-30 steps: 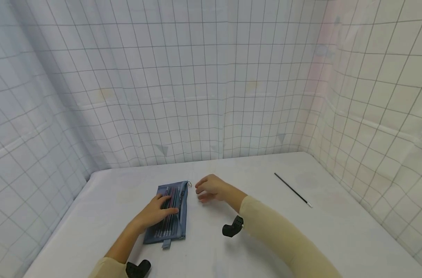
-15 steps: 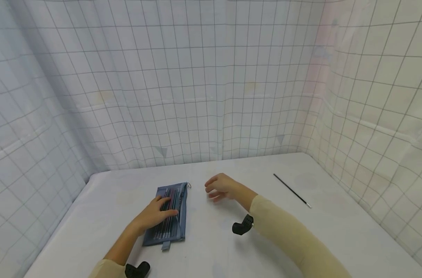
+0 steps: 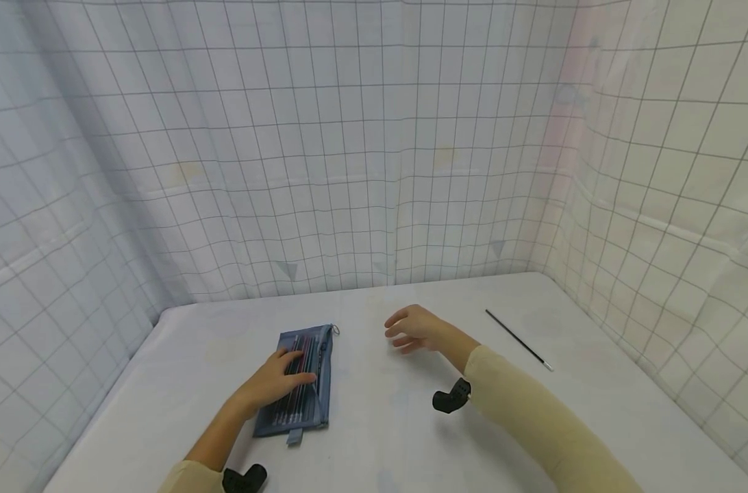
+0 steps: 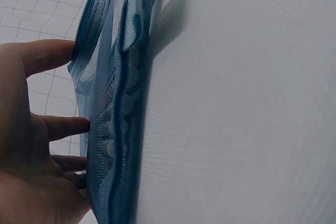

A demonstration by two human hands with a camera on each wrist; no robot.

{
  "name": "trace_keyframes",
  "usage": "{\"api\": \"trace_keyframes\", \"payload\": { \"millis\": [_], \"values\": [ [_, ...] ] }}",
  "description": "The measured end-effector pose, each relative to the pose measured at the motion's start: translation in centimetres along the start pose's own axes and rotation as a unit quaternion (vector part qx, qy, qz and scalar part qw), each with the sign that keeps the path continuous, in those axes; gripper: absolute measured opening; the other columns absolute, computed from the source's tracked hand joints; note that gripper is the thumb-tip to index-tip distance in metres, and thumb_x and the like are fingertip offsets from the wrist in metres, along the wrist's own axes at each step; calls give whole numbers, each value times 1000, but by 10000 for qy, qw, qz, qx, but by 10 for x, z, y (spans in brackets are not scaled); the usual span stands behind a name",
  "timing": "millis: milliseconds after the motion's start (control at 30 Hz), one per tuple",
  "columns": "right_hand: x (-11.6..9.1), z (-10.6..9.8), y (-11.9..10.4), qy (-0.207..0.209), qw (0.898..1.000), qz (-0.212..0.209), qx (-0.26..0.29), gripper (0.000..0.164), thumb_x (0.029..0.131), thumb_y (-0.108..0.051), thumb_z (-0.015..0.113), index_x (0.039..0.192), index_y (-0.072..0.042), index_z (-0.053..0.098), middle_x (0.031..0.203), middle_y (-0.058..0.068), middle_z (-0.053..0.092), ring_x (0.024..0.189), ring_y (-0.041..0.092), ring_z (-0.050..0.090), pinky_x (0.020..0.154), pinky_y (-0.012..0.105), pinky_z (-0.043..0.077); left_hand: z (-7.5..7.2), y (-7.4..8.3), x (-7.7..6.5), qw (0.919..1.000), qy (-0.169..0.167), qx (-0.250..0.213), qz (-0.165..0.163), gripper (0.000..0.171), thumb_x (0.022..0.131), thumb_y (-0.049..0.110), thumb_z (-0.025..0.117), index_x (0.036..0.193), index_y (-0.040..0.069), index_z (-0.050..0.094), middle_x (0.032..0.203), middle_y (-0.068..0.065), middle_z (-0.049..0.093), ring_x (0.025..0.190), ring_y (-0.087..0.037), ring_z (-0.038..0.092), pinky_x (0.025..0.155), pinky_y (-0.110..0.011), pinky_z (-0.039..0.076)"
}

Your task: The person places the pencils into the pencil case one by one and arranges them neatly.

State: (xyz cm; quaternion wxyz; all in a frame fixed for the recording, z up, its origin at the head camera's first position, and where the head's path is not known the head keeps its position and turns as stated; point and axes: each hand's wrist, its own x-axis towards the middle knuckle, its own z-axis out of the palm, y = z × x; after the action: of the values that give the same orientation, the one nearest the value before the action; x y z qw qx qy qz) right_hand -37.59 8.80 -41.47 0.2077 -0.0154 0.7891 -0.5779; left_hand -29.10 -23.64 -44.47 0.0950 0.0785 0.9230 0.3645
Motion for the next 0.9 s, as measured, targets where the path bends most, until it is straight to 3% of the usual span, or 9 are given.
{"api": "trace_keyframes", "payload": {
  "millis": [367,900],
  "values": [
    [-8,-29,7,333,9993,30,-183,37,94,-5,74,129,4,66,124,16,66,102,30,71,81,42,60,0,2,-2,10000,10,-45,-76,87,95,49,69,155,-6,39,161,-39,15,146,-61,18,110,-75,23],
    [-18,-93,23,893,9930,85,-770,39,99,-13,70,134,3,63,131,18,64,109,32,69,89,42,58,1,-3,0,9999,-44,19,122,86,96,48,68,154,-7,38,160,-41,16,145,-62,17,109,-75,25]
  ]
}}
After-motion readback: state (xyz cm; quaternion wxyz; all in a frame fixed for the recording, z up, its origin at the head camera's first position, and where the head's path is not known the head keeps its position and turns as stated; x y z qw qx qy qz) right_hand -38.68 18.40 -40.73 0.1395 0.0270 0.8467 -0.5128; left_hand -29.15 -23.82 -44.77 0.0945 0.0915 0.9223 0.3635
